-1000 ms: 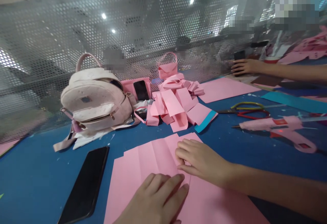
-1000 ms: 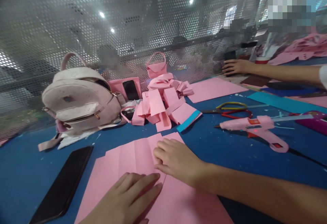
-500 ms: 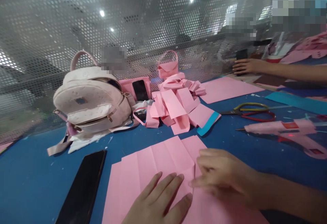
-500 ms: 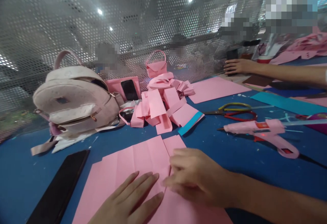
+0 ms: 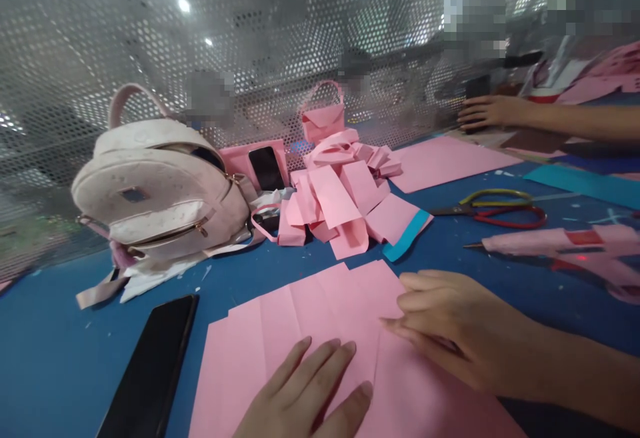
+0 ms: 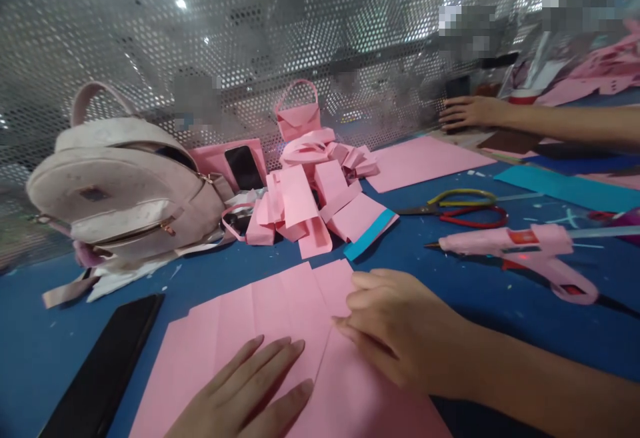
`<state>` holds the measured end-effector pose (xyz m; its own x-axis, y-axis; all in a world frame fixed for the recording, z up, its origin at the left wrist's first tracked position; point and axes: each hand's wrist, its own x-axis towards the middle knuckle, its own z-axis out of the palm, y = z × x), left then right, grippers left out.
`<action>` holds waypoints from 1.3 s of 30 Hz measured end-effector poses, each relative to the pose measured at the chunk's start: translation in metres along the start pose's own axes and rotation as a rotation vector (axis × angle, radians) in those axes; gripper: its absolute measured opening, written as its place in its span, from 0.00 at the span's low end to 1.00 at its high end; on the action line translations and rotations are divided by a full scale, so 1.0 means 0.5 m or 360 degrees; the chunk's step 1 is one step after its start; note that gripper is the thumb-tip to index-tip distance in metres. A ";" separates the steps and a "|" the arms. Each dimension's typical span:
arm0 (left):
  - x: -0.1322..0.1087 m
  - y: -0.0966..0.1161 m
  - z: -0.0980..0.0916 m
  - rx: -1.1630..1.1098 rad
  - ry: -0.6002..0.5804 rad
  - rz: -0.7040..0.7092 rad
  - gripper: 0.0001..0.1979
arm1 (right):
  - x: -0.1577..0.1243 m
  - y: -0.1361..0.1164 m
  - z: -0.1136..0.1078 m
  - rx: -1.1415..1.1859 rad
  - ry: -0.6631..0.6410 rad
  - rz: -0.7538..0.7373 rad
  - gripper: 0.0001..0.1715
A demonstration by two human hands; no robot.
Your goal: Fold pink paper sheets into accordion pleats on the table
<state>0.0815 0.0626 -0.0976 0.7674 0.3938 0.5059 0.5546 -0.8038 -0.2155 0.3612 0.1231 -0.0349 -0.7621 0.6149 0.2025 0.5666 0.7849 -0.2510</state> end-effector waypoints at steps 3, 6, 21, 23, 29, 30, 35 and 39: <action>0.007 -0.011 -0.028 0.0030 -0.0126 0.0110 0.18 | 0.000 -0.001 0.005 -0.0003 0.0009 -0.0109 0.22; 0.011 -0.012 -0.043 -0.0043 -0.0227 0.0148 0.24 | -0.003 -0.005 0.015 -0.0016 0.0162 -0.0230 0.22; 0.013 -0.005 -0.071 -0.0315 -0.0481 0.0048 0.29 | -0.007 -0.070 0.027 0.0224 -0.0260 -0.0498 0.18; 0.016 -0.006 -0.071 -0.0279 -0.0486 0.0079 0.29 | -0.006 -0.064 0.028 0.0215 -0.0241 -0.0485 0.18; 0.011 -0.006 -0.059 -0.0204 -0.0340 0.0128 0.22 | 0.000 -0.019 0.019 0.0072 -0.0022 -0.0287 0.22; 0.010 -0.006 -0.058 -0.0204 -0.0324 0.0127 0.22 | -0.001 -0.012 0.017 0.0056 -0.0002 -0.0247 0.24; 0.016 -0.003 -0.063 -0.0198 -0.0390 0.0161 0.23 | -0.003 -0.001 0.011 -0.0048 0.0036 -0.0227 0.25; 0.016 -0.001 -0.068 -0.0243 -0.0497 0.0168 0.22 | -0.004 -0.017 0.017 -0.0158 0.0158 -0.0453 0.21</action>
<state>0.0763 0.0511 -0.0653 0.8922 0.4034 0.2031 0.4307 -0.8953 -0.1137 0.3555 0.1146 -0.0411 -0.8628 0.3704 0.3440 0.3666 0.9271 -0.0787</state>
